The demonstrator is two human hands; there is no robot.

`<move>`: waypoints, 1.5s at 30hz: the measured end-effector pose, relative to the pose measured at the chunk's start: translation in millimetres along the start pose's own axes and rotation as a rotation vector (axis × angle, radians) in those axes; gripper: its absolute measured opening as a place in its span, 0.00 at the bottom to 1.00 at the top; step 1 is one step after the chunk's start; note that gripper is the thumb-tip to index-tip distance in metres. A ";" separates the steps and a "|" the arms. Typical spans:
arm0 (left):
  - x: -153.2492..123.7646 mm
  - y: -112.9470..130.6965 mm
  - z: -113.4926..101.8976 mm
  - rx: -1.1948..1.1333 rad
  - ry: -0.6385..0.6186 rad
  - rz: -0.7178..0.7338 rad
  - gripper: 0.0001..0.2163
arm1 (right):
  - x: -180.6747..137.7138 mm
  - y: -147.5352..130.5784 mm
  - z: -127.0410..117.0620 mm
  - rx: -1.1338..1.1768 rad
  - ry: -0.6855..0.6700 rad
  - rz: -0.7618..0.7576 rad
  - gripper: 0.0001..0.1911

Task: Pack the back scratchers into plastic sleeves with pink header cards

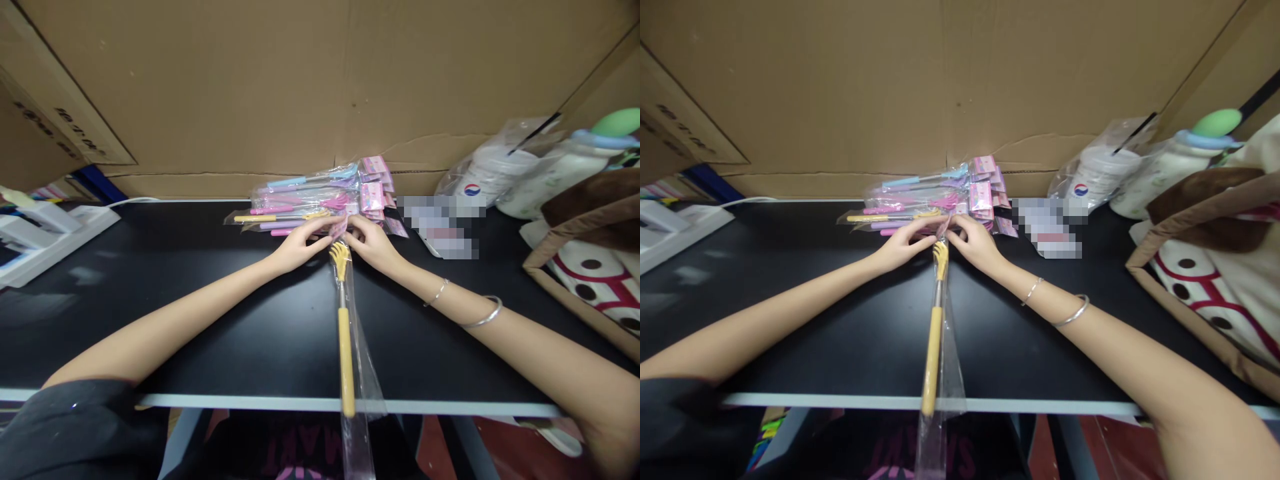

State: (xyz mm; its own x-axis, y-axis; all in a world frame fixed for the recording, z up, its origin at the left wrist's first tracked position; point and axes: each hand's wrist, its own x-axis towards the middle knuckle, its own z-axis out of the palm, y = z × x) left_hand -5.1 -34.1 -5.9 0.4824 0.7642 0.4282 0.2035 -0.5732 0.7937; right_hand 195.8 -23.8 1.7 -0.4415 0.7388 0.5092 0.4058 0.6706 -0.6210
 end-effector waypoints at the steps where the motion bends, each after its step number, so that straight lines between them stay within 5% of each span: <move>1: -0.1 -0.4 0.1 0.029 -0.002 0.007 0.20 | 0.4 1.3 0.3 0.009 -0.008 0.000 0.06; 16: 0.5 -7.3 -2.8 0.221 0.142 0.083 0.11 | -1.7 2.2 2.7 0.222 -0.035 0.179 0.09; 26: 0.9 -10.7 0.5 -0.004 0.180 -0.108 0.17 | 2.8 19.6 2.8 0.505 0.025 0.316 0.19; 45: 2.2 -4.7 1.5 0.075 0.256 -0.178 0.09 | 1.1 11.1 2.3 0.386 -0.008 0.278 0.19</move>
State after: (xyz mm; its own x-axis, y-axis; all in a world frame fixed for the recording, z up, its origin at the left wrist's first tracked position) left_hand -3.7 -30.2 -9.4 0.2049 0.8987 0.3877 0.3322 -0.4364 0.8362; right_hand 197.9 -15.8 -6.1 -0.3650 0.8850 0.2891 0.1832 0.3727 -0.9097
